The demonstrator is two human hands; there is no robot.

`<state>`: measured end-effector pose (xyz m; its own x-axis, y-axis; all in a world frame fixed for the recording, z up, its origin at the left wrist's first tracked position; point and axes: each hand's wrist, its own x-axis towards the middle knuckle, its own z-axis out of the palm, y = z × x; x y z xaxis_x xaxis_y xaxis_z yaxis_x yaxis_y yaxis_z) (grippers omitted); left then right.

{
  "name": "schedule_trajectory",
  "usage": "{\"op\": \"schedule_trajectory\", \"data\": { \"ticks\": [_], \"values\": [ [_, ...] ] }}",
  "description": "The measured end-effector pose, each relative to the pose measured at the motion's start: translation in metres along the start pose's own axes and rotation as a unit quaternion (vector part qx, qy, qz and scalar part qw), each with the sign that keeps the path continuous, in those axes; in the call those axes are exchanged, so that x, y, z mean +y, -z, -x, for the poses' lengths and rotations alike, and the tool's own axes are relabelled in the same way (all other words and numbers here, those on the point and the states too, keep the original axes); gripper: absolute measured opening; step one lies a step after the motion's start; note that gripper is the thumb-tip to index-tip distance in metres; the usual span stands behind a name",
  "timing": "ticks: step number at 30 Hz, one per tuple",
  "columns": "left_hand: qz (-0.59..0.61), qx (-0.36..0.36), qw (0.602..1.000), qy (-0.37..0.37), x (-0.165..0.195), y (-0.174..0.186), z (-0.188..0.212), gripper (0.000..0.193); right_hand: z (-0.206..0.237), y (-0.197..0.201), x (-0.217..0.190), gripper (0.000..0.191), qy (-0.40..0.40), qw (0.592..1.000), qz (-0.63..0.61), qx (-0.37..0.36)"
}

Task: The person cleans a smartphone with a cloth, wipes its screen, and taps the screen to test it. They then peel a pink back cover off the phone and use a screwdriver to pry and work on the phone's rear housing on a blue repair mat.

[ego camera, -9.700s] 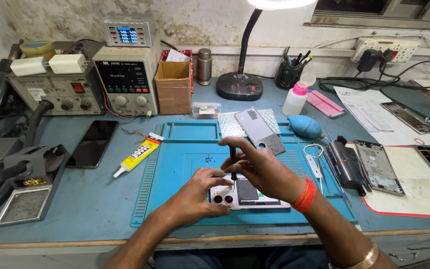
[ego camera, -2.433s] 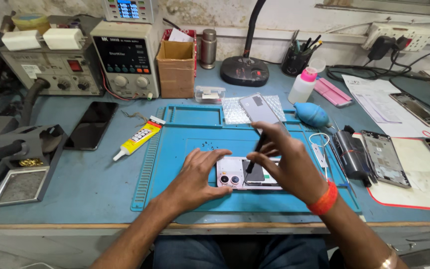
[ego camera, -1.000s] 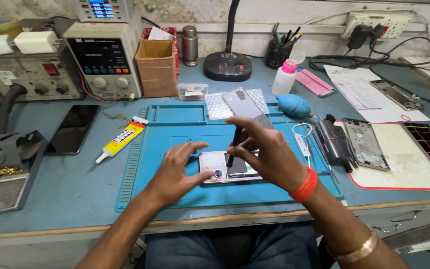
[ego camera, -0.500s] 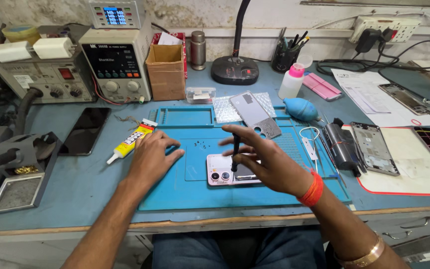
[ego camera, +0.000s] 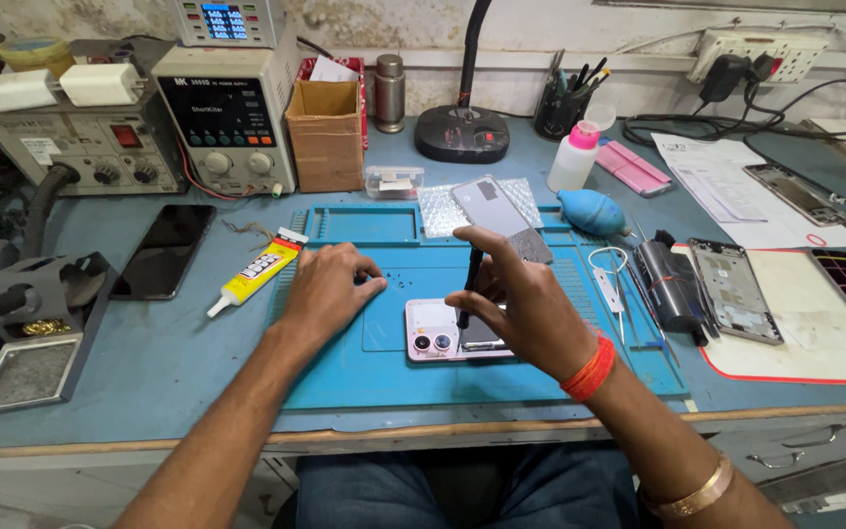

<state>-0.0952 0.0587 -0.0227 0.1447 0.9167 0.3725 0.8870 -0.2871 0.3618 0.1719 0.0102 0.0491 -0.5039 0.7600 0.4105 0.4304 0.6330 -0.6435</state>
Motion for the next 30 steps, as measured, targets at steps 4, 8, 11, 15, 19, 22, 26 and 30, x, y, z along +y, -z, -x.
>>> {"op": "schedule_trajectory", "data": {
  "ticks": [4, 8, 11, 15, 19, 22, 26, 30],
  "values": [
    [0.013, -0.017, 1.000, 0.021, -0.001, -0.002, -0.006, 0.020, 0.004, 0.002, -0.002, 0.058, 0.187, 0.978, -0.084, -0.036],
    [0.033, -0.019, 0.999, 0.020, -0.002, -0.004, -0.008, 0.020, 0.001, 0.004, -0.003, 0.060, 0.048, 0.994, -0.078, -0.067],
    [0.035, -0.022, 0.998, 0.037, 0.000, -0.005, -0.008, 0.020, -0.004, 0.001, -0.004, 0.066, -0.006, 1.000, 0.015, -0.020],
    [0.047, 0.014, 0.999, 0.001, 0.003, -0.002, -0.008, 0.018, 0.002, 0.003, -0.006, 0.055, 0.123, 0.983, -0.111, -0.076],
    [0.148, 0.057, 0.987, -0.030, 0.014, 0.006, 0.000, 0.016, 0.001, 0.005, -0.003, 0.057, 0.076, 0.992, -0.069, -0.076],
    [0.231, 0.053, 0.970, -0.044, 0.030, 0.013, 0.010, 0.012, -0.004, 0.000, -0.002, 0.068, -0.045, 0.998, 0.038, -0.017],
    [0.338, 0.042, 0.938, -0.069, 0.055, 0.016, 0.030, 0.011, -0.001, 0.004, -0.001, 0.061, 0.078, 0.996, -0.040, -0.033],
    [0.341, 0.004, 0.940, -0.027, 0.064, 0.017, 0.046, 0.032, 0.004, 0.008, 0.001, 0.058, 0.062, 0.994, -0.067, -0.054]
  ]
}}
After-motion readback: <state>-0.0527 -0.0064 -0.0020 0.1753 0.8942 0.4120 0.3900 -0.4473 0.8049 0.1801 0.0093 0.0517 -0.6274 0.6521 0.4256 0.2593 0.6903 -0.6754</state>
